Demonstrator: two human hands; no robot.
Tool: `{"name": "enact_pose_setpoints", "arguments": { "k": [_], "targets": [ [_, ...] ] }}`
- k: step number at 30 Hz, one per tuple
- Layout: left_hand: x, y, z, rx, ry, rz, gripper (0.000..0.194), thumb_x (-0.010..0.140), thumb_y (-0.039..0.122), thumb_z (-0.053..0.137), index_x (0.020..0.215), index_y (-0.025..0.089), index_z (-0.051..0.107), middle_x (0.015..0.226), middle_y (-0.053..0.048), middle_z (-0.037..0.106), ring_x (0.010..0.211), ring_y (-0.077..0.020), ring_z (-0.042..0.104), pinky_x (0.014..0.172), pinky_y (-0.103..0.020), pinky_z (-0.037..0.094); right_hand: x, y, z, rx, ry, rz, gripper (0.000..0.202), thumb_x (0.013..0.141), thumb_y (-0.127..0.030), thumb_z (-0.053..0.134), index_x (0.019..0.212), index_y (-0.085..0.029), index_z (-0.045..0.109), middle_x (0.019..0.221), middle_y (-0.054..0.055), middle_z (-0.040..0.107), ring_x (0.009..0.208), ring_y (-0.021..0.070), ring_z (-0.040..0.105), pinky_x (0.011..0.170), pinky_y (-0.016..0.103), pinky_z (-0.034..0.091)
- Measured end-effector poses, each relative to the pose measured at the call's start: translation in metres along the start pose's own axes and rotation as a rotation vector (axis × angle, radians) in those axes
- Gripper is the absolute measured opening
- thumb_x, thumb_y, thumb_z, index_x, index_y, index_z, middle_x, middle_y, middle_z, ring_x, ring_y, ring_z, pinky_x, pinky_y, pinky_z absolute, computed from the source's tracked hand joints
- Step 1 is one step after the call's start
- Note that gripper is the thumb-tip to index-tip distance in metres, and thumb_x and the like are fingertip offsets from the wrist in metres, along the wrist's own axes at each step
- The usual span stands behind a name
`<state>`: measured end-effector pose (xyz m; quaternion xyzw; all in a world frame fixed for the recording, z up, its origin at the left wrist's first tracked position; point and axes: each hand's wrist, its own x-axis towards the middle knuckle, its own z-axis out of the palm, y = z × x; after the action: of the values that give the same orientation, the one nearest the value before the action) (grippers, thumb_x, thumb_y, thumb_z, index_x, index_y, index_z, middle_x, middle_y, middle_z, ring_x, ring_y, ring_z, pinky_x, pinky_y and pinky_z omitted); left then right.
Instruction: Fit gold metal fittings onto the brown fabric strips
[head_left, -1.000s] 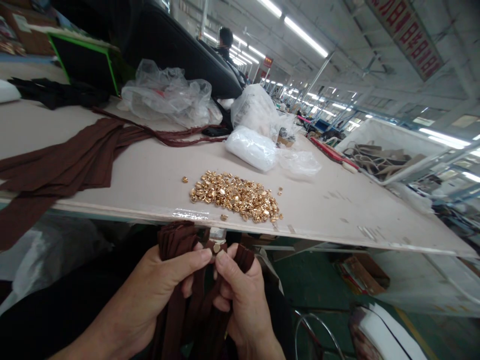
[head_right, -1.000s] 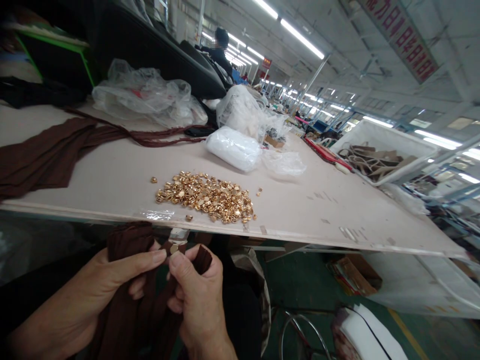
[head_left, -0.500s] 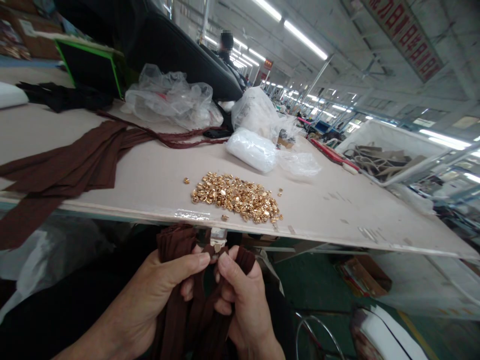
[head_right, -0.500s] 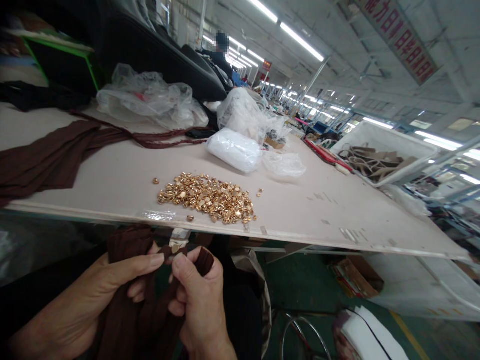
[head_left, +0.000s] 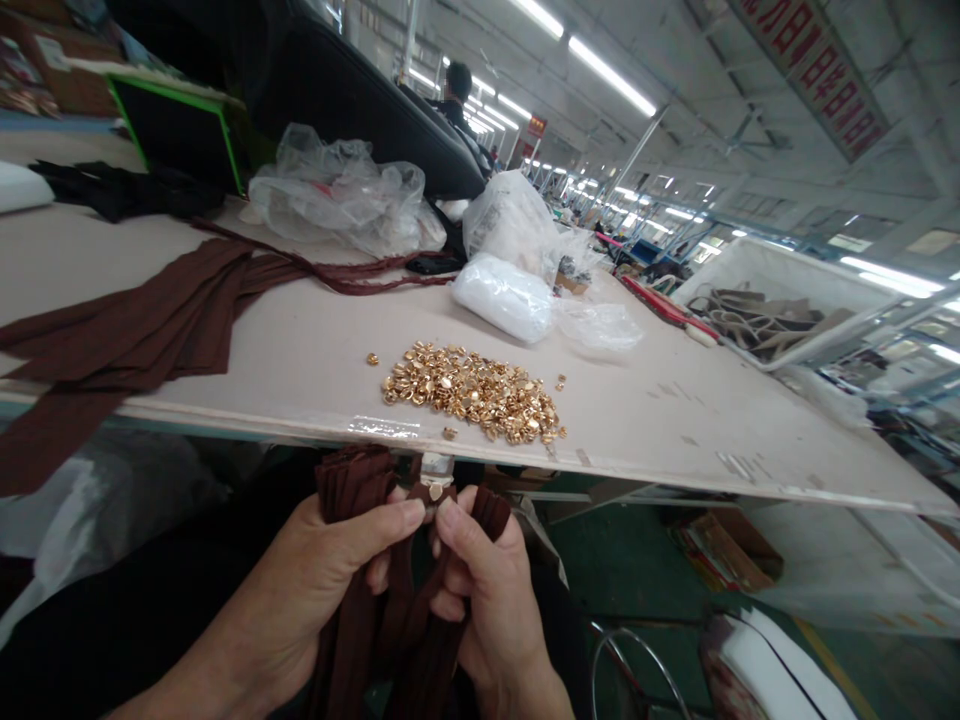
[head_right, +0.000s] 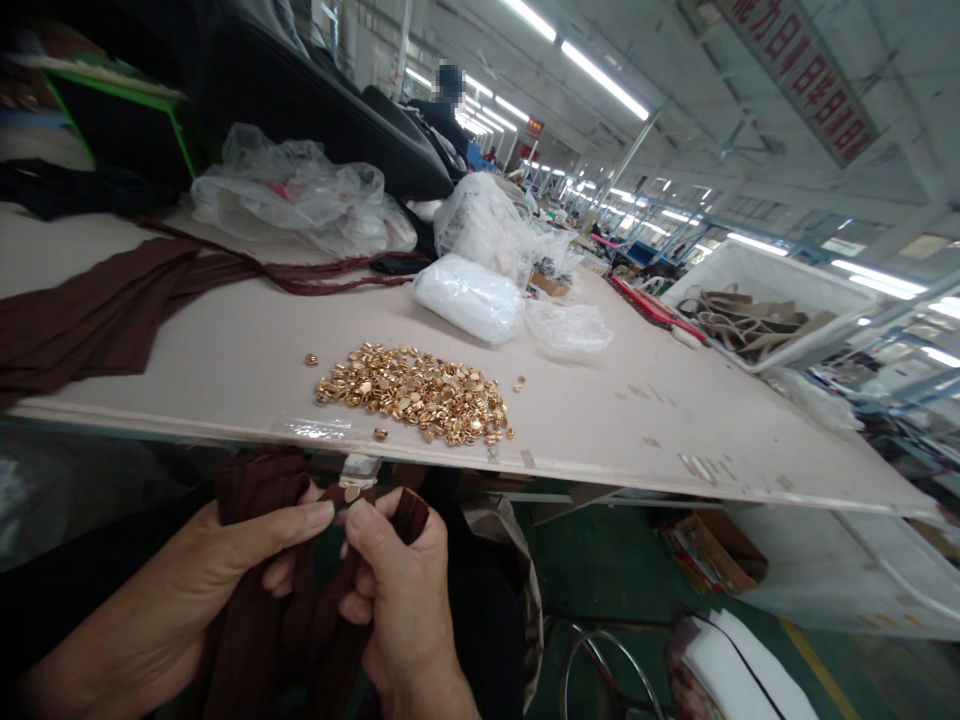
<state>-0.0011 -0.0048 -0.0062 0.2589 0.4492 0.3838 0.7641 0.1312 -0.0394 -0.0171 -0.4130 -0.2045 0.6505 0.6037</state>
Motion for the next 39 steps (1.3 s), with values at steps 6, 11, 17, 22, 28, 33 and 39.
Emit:
{"name": "enact_pose_setpoints", "arguments": {
  "k": [6,11,17,22,28,33,39],
  "targets": [
    [0.001,-0.002,0.002,0.057,0.062,0.043,0.045,0.056,0.048,0.094,0.053,0.02,0.059,0.047,0.006,0.052,0.045,-0.0127,0.05,0.046,-0.024,0.043,0.003,-0.003,0.005,-0.016,0.0,-0.012,0.046,0.069,-0.043,0.093,0.067,-0.018,0.055,0.051,-0.011,0.049,0.039,0.0003,0.021,0.034,0.011,0.02],
    [0.002,0.0,0.005,0.117,0.089,0.114,0.051,0.056,0.051,0.092,0.047,0.02,0.053,0.046,0.004,0.052,0.045,-0.012,0.049,0.046,-0.023,0.039,0.008,-0.009,0.004,-0.108,0.018,-0.004,0.05,0.064,-0.049,0.094,0.067,-0.019,0.053,0.05,-0.011,0.048,0.039,0.0007,0.021,0.033,0.012,0.017],
    [-0.001,0.003,0.007,0.107,0.07,0.113,0.052,0.055,0.059,0.091,0.05,0.021,0.057,0.042,0.006,0.048,0.042,-0.0094,0.04,0.042,-0.021,0.035,0.01,-0.026,0.001,-0.513,0.051,-0.243,0.043,0.083,-0.055,0.079,0.069,-0.018,0.059,0.054,-0.008,0.047,0.045,0.0053,0.029,0.039,0.017,0.022],
    [-0.001,0.004,0.007,0.049,0.043,0.076,0.052,0.055,0.057,0.092,0.048,0.019,0.057,0.039,0.006,0.047,0.039,-0.0083,0.04,0.041,-0.02,0.035,0.008,-0.034,0.013,-0.778,0.044,-0.344,0.028,0.091,-0.035,0.069,0.07,-0.019,0.06,0.061,-0.003,0.062,0.056,0.0112,0.048,0.053,0.023,0.038],
    [0.002,0.006,0.008,-0.006,0.054,0.053,0.05,0.055,0.055,0.093,0.051,0.02,0.057,0.039,0.006,0.048,0.039,-0.0077,0.04,0.039,-0.018,0.035,0.024,-0.038,0.029,-1.263,0.26,-0.829,0.027,0.093,-0.025,0.06,0.069,-0.024,0.046,0.063,-0.004,0.049,0.058,0.0145,0.044,0.058,0.029,0.032],
    [0.002,0.008,0.015,0.048,0.091,-0.021,0.043,0.056,0.052,0.093,0.061,0.019,0.066,0.045,0.005,0.054,0.041,-0.0097,0.045,0.039,-0.02,0.038,0.042,-0.056,0.042,-1.302,0.372,-0.977,0.024,0.095,-0.027,0.058,0.075,-0.025,0.045,0.066,-0.004,0.05,0.06,0.0161,0.045,0.06,0.03,0.032],
    [0.003,0.006,0.016,0.051,0.051,0.045,0.039,0.054,0.046,0.09,0.059,0.02,0.061,0.043,0.008,0.047,0.04,-0.0081,0.038,0.039,-0.019,0.031,0.026,-0.06,0.037,-1.06,0.033,-0.764,0.018,0.098,-0.032,0.06,0.084,-0.023,0.055,0.066,-0.007,0.048,0.06,0.013,0.045,0.058,0.025,0.035]
  ]
}}
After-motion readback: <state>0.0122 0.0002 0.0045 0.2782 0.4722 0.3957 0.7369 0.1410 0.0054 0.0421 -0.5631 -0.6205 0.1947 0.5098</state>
